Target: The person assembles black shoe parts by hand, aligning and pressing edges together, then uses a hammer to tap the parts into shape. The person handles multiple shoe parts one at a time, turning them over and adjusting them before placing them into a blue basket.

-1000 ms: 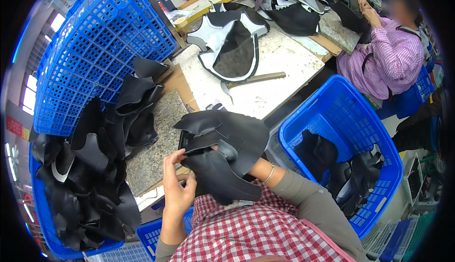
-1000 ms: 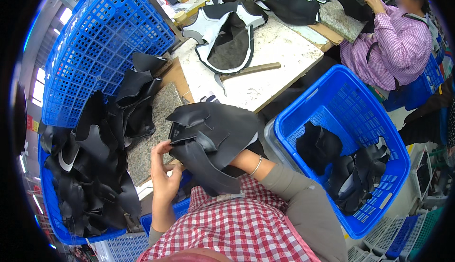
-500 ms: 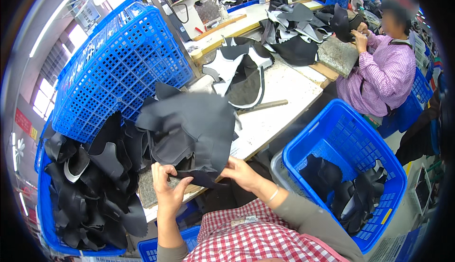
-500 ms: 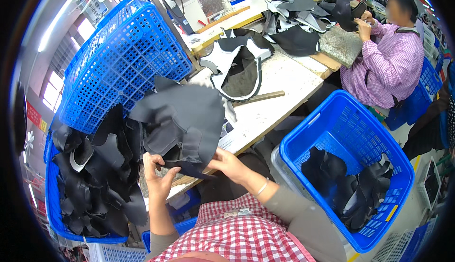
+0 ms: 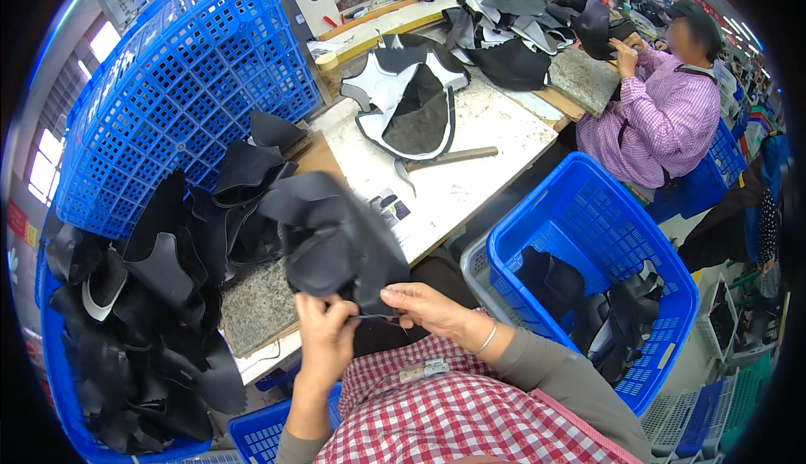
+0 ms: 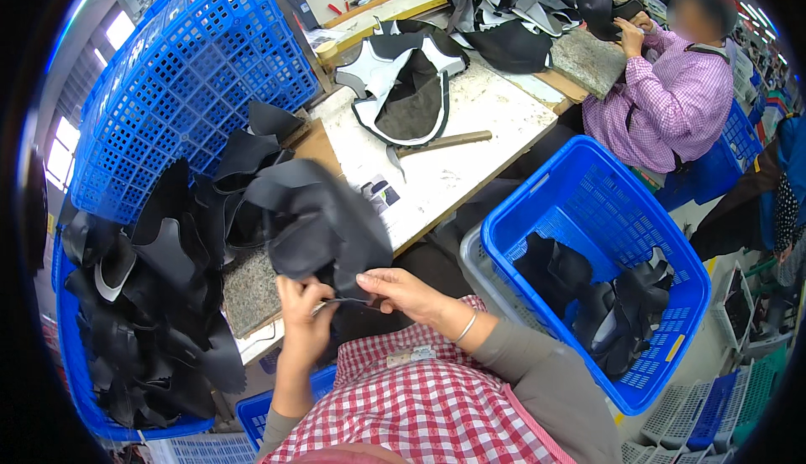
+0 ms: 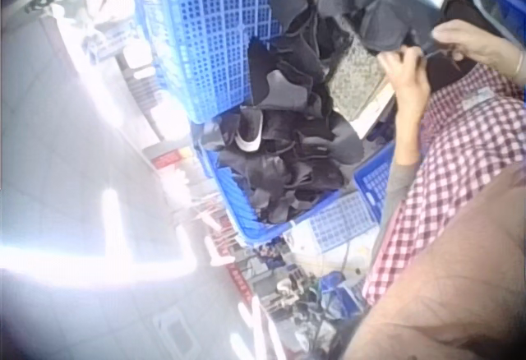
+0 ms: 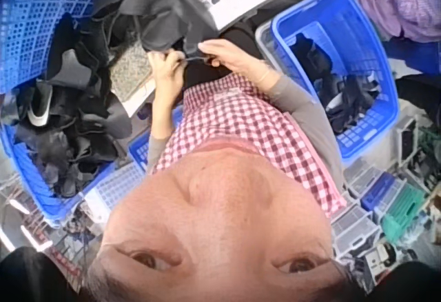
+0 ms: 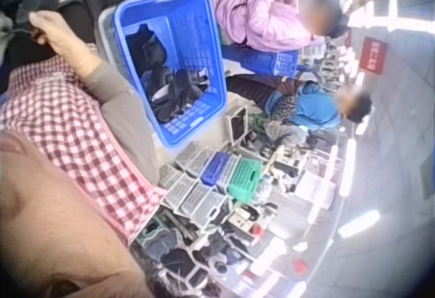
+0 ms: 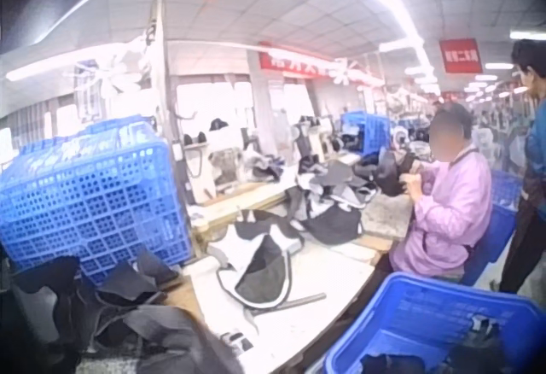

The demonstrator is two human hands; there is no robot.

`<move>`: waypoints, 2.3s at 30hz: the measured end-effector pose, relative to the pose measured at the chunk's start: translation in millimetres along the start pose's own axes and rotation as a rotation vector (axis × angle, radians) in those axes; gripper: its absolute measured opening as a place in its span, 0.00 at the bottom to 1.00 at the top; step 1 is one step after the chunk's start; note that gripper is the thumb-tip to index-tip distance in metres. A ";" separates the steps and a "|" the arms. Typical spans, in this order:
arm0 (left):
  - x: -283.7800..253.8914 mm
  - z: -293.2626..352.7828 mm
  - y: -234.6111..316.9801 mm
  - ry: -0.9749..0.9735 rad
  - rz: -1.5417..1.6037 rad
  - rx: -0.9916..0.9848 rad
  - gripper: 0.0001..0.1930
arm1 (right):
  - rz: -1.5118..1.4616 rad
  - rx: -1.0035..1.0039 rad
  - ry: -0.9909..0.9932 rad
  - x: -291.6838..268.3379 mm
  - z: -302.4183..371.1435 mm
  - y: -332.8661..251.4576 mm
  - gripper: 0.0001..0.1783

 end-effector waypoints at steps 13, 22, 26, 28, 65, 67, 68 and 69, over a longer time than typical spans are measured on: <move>-17.4 11.6 -26.7 0.078 0.162 -0.034 0.14 | 0.039 -0.070 -0.095 18.4 -4.1 -8.0 0.22; -14.7 15.9 -12.9 0.101 0.177 0.121 0.16 | -0.770 -0.201 -0.049 23.3 -16.4 -65.2 0.11; -26.7 17.0 -28.8 0.185 0.328 0.047 0.17 | -0.982 -0.212 -0.132 -9.1 -10.7 -73.2 0.16; -32.2 14.3 -42.2 0.223 0.387 -0.031 0.16 | -0.847 -0.173 -0.335 -7.6 -1.1 -65.5 0.36; -7.3 -52.4 16.1 0.042 0.186 -0.231 0.15 | -0.332 -0.351 -0.033 -52.2 -16.8 -116.0 0.27; 1.1 -59.5 24.0 0.012 0.150 -0.191 0.15 | 0.260 -0.704 -0.307 -14.0 -10.6 -146.5 0.39; 3.7 -63.8 25.2 -0.001 0.141 -0.194 0.15 | 0.395 -0.677 -0.432 -2.7 -8.0 -144.2 0.40; 7.9 -67.4 25.9 -0.022 0.136 -0.198 0.15 | 0.654 -0.800 -0.425 6.7 -10.0 -147.9 0.42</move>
Point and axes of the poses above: each hand's wrist, its own z-axis away from the middle knuckle, its own x-axis out of the palm, y = z × x, the point moved 8 cm from there along -z, towards the middle knuckle, and after that the axes turned 9 degrees about -x, right-handed, at the moved point
